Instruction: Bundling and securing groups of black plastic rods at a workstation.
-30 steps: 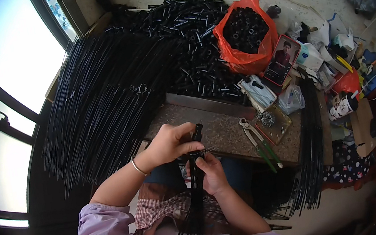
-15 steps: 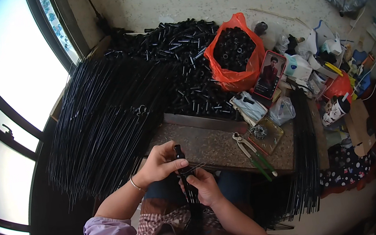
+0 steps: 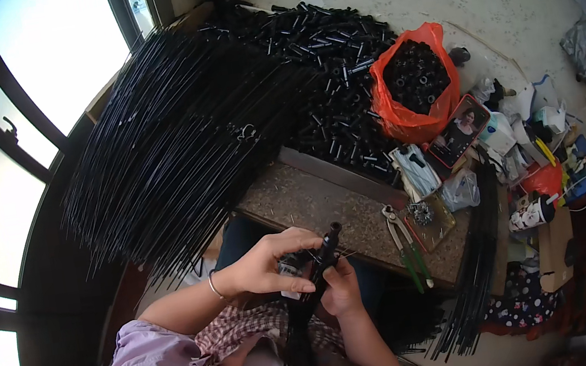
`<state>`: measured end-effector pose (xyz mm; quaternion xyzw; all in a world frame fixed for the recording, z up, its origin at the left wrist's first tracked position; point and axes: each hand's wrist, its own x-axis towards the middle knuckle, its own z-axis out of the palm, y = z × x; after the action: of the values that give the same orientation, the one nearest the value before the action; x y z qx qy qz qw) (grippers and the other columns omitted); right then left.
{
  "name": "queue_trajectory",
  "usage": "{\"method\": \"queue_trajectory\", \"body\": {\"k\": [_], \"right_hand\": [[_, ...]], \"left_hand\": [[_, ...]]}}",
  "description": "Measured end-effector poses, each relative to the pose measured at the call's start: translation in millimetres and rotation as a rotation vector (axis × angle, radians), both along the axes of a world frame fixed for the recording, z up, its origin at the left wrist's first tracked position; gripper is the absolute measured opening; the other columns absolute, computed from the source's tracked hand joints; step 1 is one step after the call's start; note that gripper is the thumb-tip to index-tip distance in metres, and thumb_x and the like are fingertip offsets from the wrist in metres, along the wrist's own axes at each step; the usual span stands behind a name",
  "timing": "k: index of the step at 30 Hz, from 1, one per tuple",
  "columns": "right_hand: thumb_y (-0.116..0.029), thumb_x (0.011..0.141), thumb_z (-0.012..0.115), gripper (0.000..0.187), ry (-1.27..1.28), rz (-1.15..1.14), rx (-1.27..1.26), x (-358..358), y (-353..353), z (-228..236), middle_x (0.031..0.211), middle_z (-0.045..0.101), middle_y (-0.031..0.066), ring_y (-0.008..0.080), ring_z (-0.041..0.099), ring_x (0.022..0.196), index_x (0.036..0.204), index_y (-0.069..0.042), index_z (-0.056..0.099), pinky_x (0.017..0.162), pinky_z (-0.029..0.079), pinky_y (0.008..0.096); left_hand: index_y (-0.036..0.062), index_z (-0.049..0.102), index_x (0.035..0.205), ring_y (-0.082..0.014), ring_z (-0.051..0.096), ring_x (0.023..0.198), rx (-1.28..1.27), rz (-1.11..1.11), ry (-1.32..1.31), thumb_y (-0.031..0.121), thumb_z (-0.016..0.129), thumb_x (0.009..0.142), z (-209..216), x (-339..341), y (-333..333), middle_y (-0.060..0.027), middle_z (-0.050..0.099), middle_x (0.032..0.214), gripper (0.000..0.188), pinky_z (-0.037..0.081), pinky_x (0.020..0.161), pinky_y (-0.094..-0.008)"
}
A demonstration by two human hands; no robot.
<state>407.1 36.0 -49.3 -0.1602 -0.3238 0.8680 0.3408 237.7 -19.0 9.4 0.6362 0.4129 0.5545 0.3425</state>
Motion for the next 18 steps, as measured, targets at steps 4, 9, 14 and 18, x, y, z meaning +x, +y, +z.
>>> {"method": "queue_trajectory", "body": {"k": [4,9,14,18], "right_hand": [[-0.018,0.083,0.065,0.027,-0.081,-0.056,-0.001,-1.2,-3.7,-2.4,0.092,0.061,0.0070,0.0184,0.061,0.081,0.105,-0.005,0.055,0.072,0.050,0.0312],[-0.035,0.081,0.064,0.038,0.047,0.182,0.108,0.0,5.0,-5.8,0.084,0.057,0.0070,0.0196,0.055,0.077,0.106,-0.008,0.054,0.065,0.046,0.0331],[-0.034,0.078,0.067,0.041,0.046,0.288,0.075,2.7,5.4,-6.3,0.074,0.053,0.0044,0.0174,0.055,0.074,0.103,-0.005,0.052,0.061,0.044,0.0306],[-0.015,0.072,0.071,0.040,0.236,0.400,-0.045,4.4,4.6,-2.4,0.089,0.060,0.0083,0.0190,0.060,0.084,0.106,-0.001,0.055,0.076,0.047,0.0316]], "left_hand": [[0.0002,0.057,0.112,-0.0271,0.055,0.100,0.058,0.102,0.064,0.016,0.077,0.068,-13.7,6.1,3.8,-0.0142,0.060,0.103,0.051,0.040,0.092,-0.0392],[-0.0003,0.064,0.099,-0.0242,0.056,0.093,-0.014,-0.083,-0.350,0.012,0.073,0.073,-25.9,3.4,9.1,-0.0103,0.063,0.094,0.030,0.041,0.092,-0.0403],[0.0003,0.068,0.086,-0.0238,0.057,0.089,0.030,-0.333,-0.600,0.007,0.073,0.072,-31.7,1.7,23.0,-0.0102,0.063,0.083,0.017,0.043,0.092,-0.0453],[0.0011,0.067,0.080,-0.0230,0.056,0.084,0.166,-0.391,-0.505,0.008,0.075,0.069,-18.9,2.0,25.4,-0.0086,0.064,0.079,0.016,0.044,0.090,-0.0431]]}}
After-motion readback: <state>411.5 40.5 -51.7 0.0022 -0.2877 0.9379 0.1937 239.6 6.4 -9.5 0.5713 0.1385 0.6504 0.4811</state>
